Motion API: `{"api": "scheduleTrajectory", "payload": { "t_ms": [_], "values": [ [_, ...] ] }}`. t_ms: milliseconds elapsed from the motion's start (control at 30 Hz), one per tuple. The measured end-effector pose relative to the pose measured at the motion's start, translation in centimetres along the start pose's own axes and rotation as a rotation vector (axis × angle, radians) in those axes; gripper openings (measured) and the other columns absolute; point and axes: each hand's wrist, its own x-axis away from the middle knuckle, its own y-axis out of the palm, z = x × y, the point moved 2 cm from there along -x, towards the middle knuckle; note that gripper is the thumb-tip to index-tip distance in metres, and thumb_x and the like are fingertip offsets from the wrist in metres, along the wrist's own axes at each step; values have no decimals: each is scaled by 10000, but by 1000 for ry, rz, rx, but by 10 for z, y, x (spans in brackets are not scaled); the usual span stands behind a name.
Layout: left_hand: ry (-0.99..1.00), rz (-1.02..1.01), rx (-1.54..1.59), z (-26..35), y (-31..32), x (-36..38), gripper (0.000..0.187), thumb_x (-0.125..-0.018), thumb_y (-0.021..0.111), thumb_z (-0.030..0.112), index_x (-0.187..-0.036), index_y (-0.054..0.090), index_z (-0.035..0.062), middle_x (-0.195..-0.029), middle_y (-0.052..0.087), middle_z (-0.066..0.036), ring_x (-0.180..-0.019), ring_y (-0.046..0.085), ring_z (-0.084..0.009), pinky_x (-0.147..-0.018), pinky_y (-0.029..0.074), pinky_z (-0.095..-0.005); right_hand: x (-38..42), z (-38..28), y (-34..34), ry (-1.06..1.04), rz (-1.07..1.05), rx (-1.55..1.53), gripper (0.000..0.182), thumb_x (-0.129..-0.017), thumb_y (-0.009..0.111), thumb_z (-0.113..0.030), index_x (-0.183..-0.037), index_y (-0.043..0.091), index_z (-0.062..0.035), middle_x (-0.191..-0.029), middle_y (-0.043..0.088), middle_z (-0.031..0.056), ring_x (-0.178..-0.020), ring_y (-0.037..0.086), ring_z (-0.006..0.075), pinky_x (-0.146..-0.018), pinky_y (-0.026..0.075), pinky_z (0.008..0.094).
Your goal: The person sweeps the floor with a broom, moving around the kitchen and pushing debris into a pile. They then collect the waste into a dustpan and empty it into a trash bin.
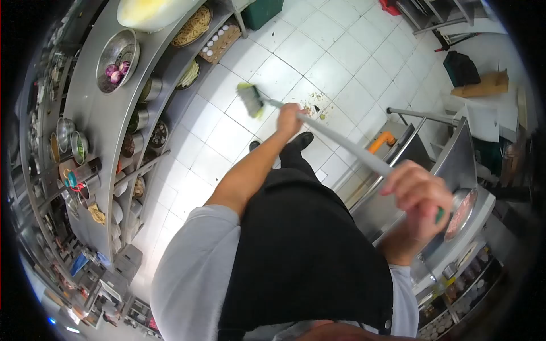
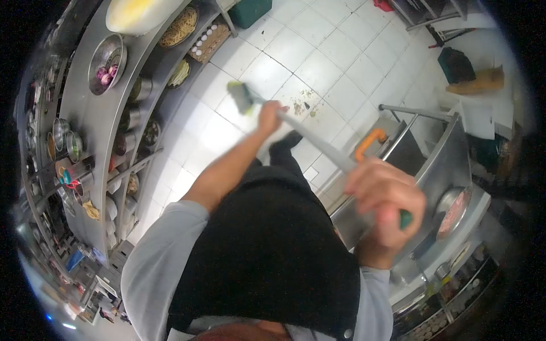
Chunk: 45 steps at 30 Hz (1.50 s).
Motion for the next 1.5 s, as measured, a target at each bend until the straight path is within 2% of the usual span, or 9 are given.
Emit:
{"api": "scheduleTrajectory", "payload": {
  "t_ms": [267,567,667,767,833,1000,1300,1367,1500],
  "values": [
    [149,-18,92,124,-23,-26,236,-918,794,205,-786,683,44,-857,663,-173,-927,639,-405,-817,508,-521,-21,-17,-153,-139,-70,-203,598,-1101,516,-603,-763,605,-118,-607,563,19,-585,636,220,-510,513,330],
    [-810,-111,-648,-251,-130,72,400,-937,770,424,-1121,714,72,-1268,697,-199,-1224,645,-394,-1045,535,-504,-84,205,45,434,-452,-356,230,-1065,606,-89,-924,745,28,-1028,757,120,-985,715,269,-889,575,392],
    [-590,-79,-531,-301,-125,26,455,-959,756,454,-1190,698,66,-1282,691,-209,-1250,636,-399,-1060,528,-497,-95,190,56,327,-458,-240,227,-1032,607,-45,-836,672,49,-990,753,146,-1119,718,393,-979,554,482],
    [-259,-57,-338,-287,-42,-45,350,-942,781,342,-1156,722,70,-1247,702,-189,-1216,639,-404,-1056,516,-505,-101,149,25,258,-273,-147,344,-1065,591,-164,-793,642,40,-915,731,168,-1109,706,450,-843,625,502],
    [-130,-125,-84,-155,-32,-102,161,-920,771,202,-936,703,57,-1057,715,-181,-1101,647,-436,-1014,526,-511,-102,114,-6,200,-72,-59,524,-1119,549,-387,-779,619,5,-830,686,162,-1069,691,511,-715,688,517],
    [206,-48,-37,35,-81,-134,171,-915,788,192,-932,733,30,-1044,692,-179,-999,656,-397,-933,526,-511,-93,31,-61,-100,76,-127,568,-1123,482,-514,-772,629,-91,-669,605,58,-720,734,340,-561,636,379],
    [-281,-47,-321,-197,-109,-164,245,-990,752,283,-960,669,54,-1242,676,-317,-1276,581,-510,-1152,436,-575,-145,151,44,185,99,-206,475,-1100,542,-272,-752,620,41,-765,638,153,-826,687,338,-730,565,441],
    [-49,8,-200,-195,-92,-204,230,-982,755,208,-903,635,28,-928,700,-240,-1164,607,-512,-1133,446,-565,-142,157,49,139,151,-188,512,-1138,513,-325,-793,624,36,-775,605,150,-859,678,369,-721,593,477],
    [-69,-190,-88,-127,-48,-243,226,-991,738,276,-986,681,57,-1241,678,-227,-1351,549,-449,-1132,468,-518,-125,125,48,125,440,-136,486,-1132,497,-272,-784,644,32,-795,638,145,-839,682,348,-710,631,487]
  ]
}}
